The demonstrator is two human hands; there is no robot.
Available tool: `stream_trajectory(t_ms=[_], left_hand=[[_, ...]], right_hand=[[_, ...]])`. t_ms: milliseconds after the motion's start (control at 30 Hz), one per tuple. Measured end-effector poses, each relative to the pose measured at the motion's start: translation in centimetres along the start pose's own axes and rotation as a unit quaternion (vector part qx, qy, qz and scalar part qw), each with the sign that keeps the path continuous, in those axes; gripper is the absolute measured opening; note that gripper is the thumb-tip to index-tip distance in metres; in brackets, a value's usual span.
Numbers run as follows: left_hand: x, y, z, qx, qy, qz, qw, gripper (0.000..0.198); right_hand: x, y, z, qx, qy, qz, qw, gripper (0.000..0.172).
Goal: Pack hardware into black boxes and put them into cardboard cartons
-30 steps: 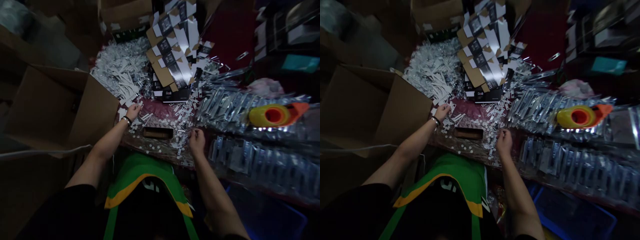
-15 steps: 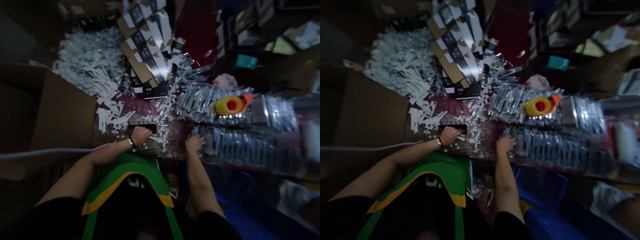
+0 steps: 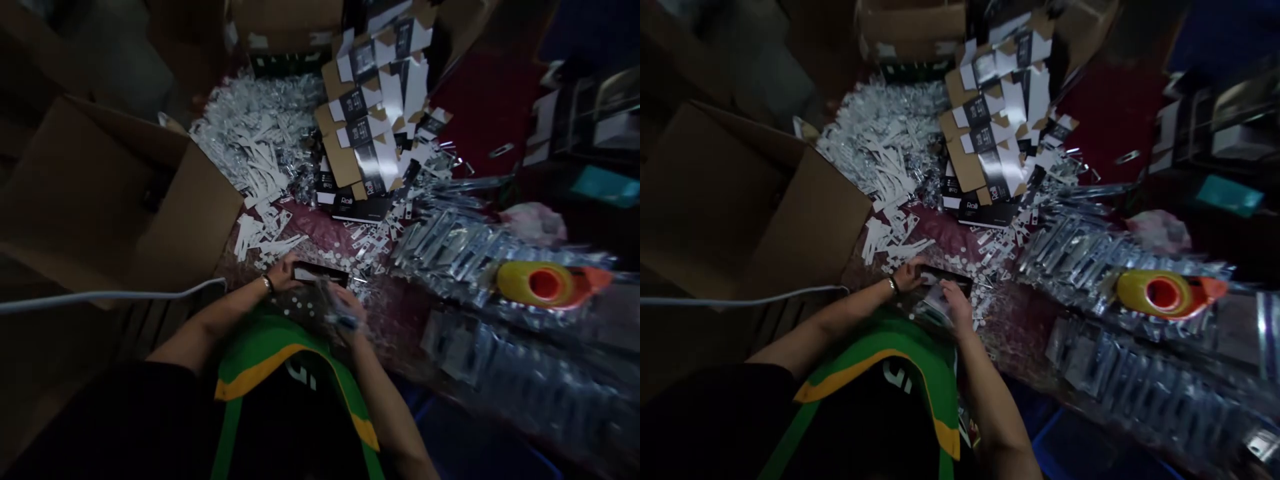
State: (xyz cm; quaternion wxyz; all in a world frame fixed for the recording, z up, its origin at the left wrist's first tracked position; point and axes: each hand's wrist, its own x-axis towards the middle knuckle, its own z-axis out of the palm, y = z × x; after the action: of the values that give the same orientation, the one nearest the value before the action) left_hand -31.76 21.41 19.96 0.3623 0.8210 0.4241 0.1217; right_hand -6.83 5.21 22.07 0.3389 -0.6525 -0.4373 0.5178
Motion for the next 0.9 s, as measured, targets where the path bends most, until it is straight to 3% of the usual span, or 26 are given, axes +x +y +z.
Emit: stream_trajectory(t_ms=[67, 133, 200, 267, 333, 400, 500, 567, 600, 667, 733, 833, 900], left_hand=[[1.3, -1.3, 0.7, -0.037, -0.034, -0.012, 0.999, 0.039], [1.2, -1.9, 0.8, -0.063, -0.046, 0.008, 0.997, 0.040], [0.4, -2.1, 0.3, -0.097, -0.056, 0.063, 0.992, 0.053], [0.7, -2.2, -0.9, -0.121, -0.026, 0.080, 0.989, 0.067], [3.9, -2.7, -2.5, -0.108, 0.060, 0.007, 0.992, 0.067], [9.4, -3.7, -4.2, -0.057, 0.134, -0.120, 0.982, 0.057], [17.3, -5.5, -5.9, 0.029, 0.075, -0.233, 0.969, 0.057], [19.5, -6.2, -6.0, 0.081, 0.019, -0.248, 0.965, 0.061], [19.6, -6.3, -5.9, 0.107, 0.009, -0.244, 0.964, 0.061], [18.5, -5.7, -5.2, 0.153, 0.029, -0.222, 0.962, 0.052], [17.4, -4.4, -4.2, 0.169, 0.017, -0.143, 0.975, 0.042], [17.9, -1.7, -2.2, 0.158, -0.120, 0.054, 0.979, 0.038], [19.6, 0.0, -0.7, 0.160, -0.181, 0.121, 0.963, 0.039]], right_hand=[[3.9, -2.0, 2.4, -0.150, 0.008, -0.074, 0.986, 0.028], [6.5, -3.4, 3.6, -0.284, 0.018, -0.072, 0.956, 0.028], [6.9, -4.0, 3.7, -0.346, 0.003, -0.050, 0.937, 0.025], [5.4, -4.3, 2.7, -0.323, -0.041, -0.085, 0.942, 0.027], [3.8, -4.8, 0.7, -0.271, -0.069, -0.151, 0.948, 0.033], [4.0, -5.7, -2.0, -0.271, -0.035, -0.164, 0.948, 0.038], [9.2, -7.8, -6.5, -0.390, 0.072, -0.064, 0.916, 0.041], [14.5, -8.7, -8.7, -0.486, 0.101, 0.028, 0.868, 0.037], [17.1, -8.8, -9.3, -0.526, 0.086, 0.059, 0.844, 0.036], [21.4, -8.3, -9.3, -0.587, 0.023, 0.075, 0.806, 0.038], [24.1, -7.0, -8.5, -0.620, -0.027, 0.037, 0.784, 0.045], [25.7, -4.8, -8.3, -0.610, -0.022, -0.018, 0.792, 0.046], [26.0, -3.4, -9.4, -0.570, -0.024, -0.038, 0.820, 0.038]])
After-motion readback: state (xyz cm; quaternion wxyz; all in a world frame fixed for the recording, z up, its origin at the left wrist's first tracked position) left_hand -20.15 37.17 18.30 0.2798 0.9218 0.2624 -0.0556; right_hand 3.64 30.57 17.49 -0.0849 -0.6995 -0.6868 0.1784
